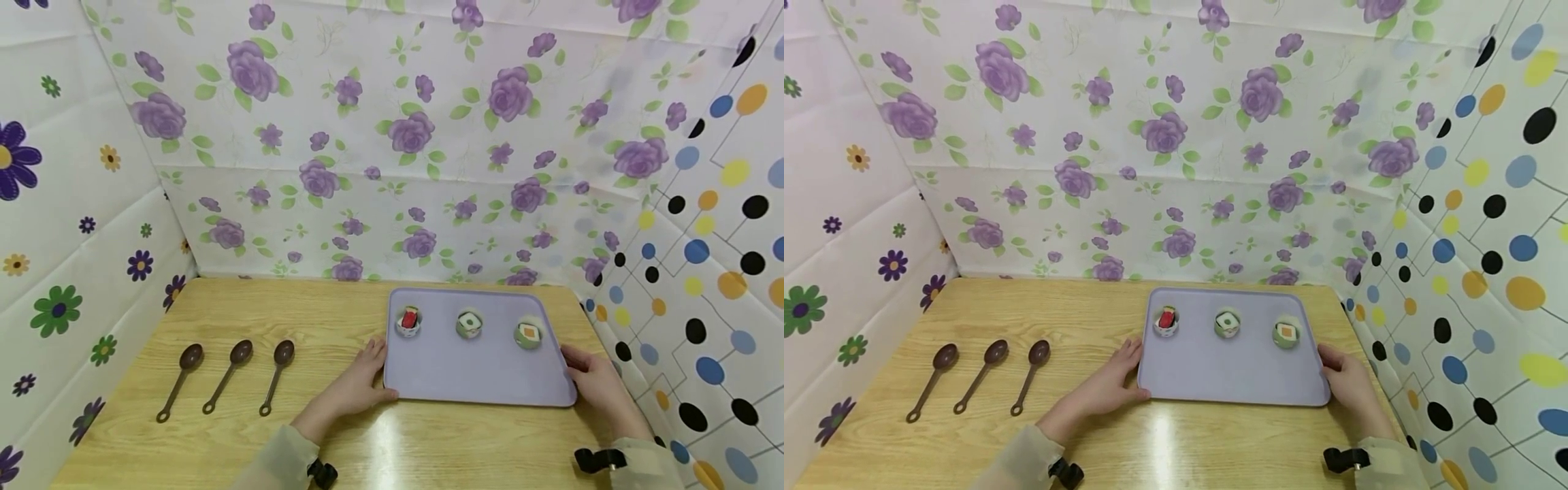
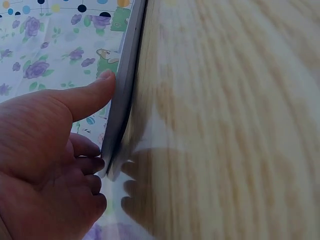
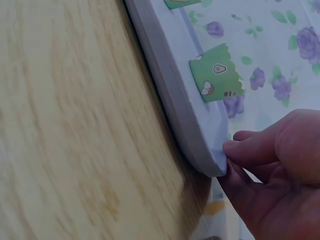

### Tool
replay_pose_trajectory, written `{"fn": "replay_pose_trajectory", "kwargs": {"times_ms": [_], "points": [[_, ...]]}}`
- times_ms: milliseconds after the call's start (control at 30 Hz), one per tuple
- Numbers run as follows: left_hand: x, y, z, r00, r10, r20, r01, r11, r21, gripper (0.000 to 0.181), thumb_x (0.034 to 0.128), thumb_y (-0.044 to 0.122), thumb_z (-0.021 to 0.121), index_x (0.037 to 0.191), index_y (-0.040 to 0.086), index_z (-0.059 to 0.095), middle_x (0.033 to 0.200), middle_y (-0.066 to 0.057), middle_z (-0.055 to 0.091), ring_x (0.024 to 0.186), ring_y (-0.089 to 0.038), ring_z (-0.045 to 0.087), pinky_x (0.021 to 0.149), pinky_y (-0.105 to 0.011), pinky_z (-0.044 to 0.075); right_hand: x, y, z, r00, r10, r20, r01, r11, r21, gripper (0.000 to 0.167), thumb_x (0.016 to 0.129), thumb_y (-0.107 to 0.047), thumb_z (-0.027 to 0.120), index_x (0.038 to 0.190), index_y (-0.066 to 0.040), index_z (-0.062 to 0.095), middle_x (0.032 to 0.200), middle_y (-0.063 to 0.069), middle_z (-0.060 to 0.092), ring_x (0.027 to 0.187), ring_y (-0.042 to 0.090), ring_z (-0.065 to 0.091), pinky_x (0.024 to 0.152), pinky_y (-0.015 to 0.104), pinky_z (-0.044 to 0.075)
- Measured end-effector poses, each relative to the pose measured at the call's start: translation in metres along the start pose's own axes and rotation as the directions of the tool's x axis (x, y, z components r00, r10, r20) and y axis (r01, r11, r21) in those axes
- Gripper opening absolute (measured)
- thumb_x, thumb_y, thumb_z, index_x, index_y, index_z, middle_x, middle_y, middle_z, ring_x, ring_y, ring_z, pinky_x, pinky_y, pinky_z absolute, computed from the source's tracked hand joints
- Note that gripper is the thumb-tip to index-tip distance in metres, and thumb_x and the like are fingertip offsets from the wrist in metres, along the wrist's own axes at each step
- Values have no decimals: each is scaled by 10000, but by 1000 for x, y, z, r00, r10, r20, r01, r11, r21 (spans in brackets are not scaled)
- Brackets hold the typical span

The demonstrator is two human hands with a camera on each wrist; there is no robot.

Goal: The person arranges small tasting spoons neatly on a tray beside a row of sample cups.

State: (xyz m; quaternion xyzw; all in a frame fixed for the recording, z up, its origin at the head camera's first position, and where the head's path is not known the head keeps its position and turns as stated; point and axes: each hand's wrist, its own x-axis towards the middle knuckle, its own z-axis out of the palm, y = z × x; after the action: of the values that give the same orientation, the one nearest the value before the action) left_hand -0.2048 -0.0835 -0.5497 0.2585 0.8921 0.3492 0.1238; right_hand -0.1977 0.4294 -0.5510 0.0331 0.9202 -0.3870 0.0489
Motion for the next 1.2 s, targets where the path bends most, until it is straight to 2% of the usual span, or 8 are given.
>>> {"fn": "replay_pose_trajectory", "kwargs": {"times_ms": [67,167,300,400,500,767,967,1200], "points": [[-1,-1,1,1000,-2,2,2,1000,-2,1016,980,364,807,1648,-108,204,1746,-267,113,1623,-428,35,1308,-588,81,1,1,3,1000,-2,-6,2,1000,-5,514,1072,11,539,1569,98,442,1517,319,531,1421,474,493,1028,464,567],[-1,-2,0,1000,-12,-1,12,1000,-1,1026,974,366,814,1648,-109,203,1743,-274,120,1623,-426,35,1308,-589,82,2,1,6,999,-15,-34,14,1000,-20,503,1054,35,544,1549,96,475,1505,319,539,1415,484,490,1032,471,561],[-3,-3,-1,1000,-18,-8,18,1000,4,1034,965,369,824,1644,-115,213,1737,-285,140,1622,-431,46,1308,-589,91,2,-1,8,999,-18,-48,17,1000,-20,493,1045,53,542,1533,100,494,1494,319,545,1416,486,484,976,301,569],[-4,-5,-1,1000,-12,-10,12,1000,11,1033,960,367,829,1641,-119,223,1734,-291,154,1620,-444,56,1307,-593,96,2,-1,9,999,-12,-46,12,1000,2,496,1039,64,542,1531,105,493,1493,323,542,1418,482,478,895,150,516],[-5,-7,0,1000,-12,-7,12,1000,22,1033,960,375,827,1644,-113,226,1734,-288,160,1618,-452,58,1306,-599,95,2,-2,9,999,-4,-38,5,1000,10,501,1042,65,539,1538,109,477,1510,331,520,1431,485,460,865,102,484],[-10,-16,2,998,-54,-13,55,998,30,1096,956,433,820,1660,-98,168,1747,-271,108,1623,-430,8,1305,-602,88,4,-8,17,1000,-11,14,9,992,127,522,1062,70,521,1574,101,427,1561,322,475,1466,456,422,876,71,459],[-20,-18,-4,997,-65,-42,66,997,27,1105,933,419,846,1647,-119,195,1736,-295,128,1618,-451,31,1294,-630,108,5,-17,23,1000,-18,11,16,989,147,523,1061,71,543,1570,105,429,1559,328,477,1467,465,423,876,59,453],[-33,-20,-14,992,-108,-64,111,993,34,1110,924,441,849,1652,-99,208,1737,-281,144,1616,-457,35,1293,-633,95,5,-29,35,999,-35,33,29,986,161,523,1070,52,537,1578,99,426,1572,308,478,1476,443,425,918,69,446]]}}
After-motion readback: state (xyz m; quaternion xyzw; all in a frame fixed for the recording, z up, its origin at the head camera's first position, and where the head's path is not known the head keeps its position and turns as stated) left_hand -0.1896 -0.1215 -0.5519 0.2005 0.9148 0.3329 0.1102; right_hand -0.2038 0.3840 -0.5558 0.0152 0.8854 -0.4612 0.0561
